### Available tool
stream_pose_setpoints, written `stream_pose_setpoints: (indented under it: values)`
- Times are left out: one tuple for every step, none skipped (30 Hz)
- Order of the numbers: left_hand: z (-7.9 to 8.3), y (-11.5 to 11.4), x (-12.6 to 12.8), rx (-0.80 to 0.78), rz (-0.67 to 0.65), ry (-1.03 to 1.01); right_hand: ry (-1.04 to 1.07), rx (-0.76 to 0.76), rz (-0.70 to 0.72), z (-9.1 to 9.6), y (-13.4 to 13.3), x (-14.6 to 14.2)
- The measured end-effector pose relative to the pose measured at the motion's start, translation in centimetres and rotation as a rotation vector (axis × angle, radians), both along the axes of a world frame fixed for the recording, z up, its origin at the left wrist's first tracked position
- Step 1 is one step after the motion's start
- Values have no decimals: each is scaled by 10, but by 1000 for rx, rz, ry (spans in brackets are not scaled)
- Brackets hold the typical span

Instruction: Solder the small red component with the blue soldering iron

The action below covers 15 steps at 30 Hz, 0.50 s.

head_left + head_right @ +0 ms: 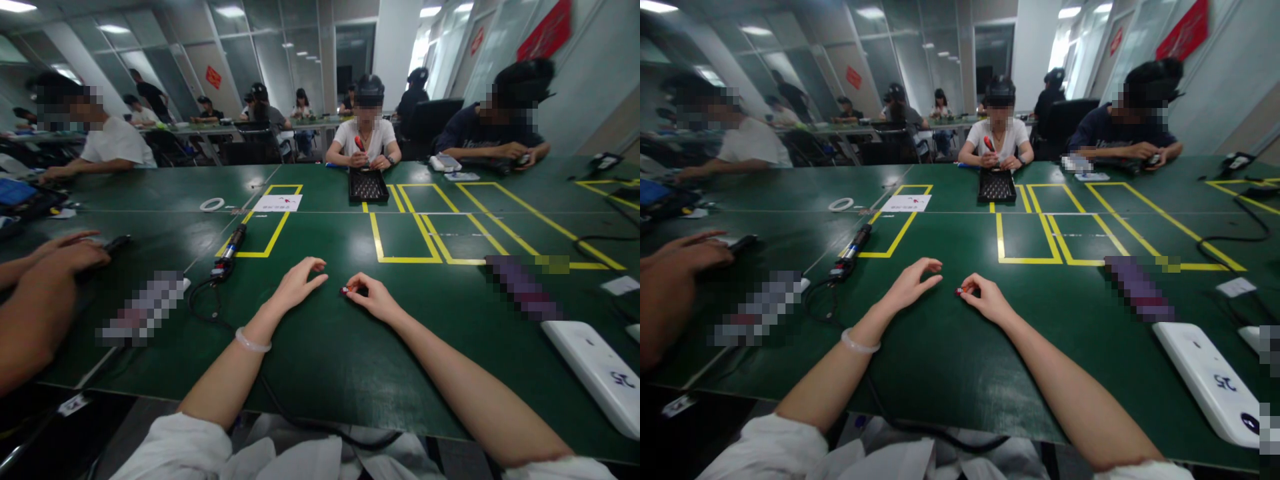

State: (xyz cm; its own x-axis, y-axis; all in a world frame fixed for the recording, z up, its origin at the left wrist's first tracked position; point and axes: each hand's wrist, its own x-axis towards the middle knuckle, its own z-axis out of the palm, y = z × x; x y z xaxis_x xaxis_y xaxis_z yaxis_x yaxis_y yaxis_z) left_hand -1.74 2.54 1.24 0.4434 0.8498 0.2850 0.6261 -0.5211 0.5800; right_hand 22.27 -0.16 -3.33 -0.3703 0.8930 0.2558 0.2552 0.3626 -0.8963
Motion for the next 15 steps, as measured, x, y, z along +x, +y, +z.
stream_pose_setpoints:
  values:
    - [4, 6, -15, 94, 102, 76, -3, -3, -1, 0, 0, 0]
    - [7, 12, -32, 172, 222, 153, -5, -5, -2, 0, 0, 0]
    - [10, 17, -51, 226, 367, 226, -6, -7, -2, -1, 0, 1]
    - [11, 22, -71, 250, 520, 290, -7, -9, -2, -1, 0, 1]
    - [12, 25, -91, 240, 656, 350, -8, -12, -3, -1, 0, 1]
    - [12, 27, -110, 206, 787, 398, -9, -15, -2, 0, 0, 0]
    - [11, 28, -129, 144, 888, 437, -9, -18, -3, 0, 0, 0]
    - [9, 29, -145, 72, 945, 466, -10, -21, -2, 0, -1, 0]
    - [7, 29, -159, 1, 981, 480, -11, -23, -2, 1, -1, 0]
    - [5, 29, -170, -70, 993, 486, -12, -25, -1, 1, -1, -1]
    - [3, 29, -180, -130, 987, 489, -12, -26, -2, 1, -1, -1]
    - [1, 29, -186, -180, 972, 487, -11, -26, -3, 1, -1, -1]
    - [0, 30, -191, -219, 953, 484, -12, -27, -4, 1, -1, -1]
    - [-1, 30, -195, -246, 935, 483, -12, -27, -5, 1, -1, -1]
    - [-2, 31, -197, -260, 924, 481, -13, -28, -6, 2, -1, -1]
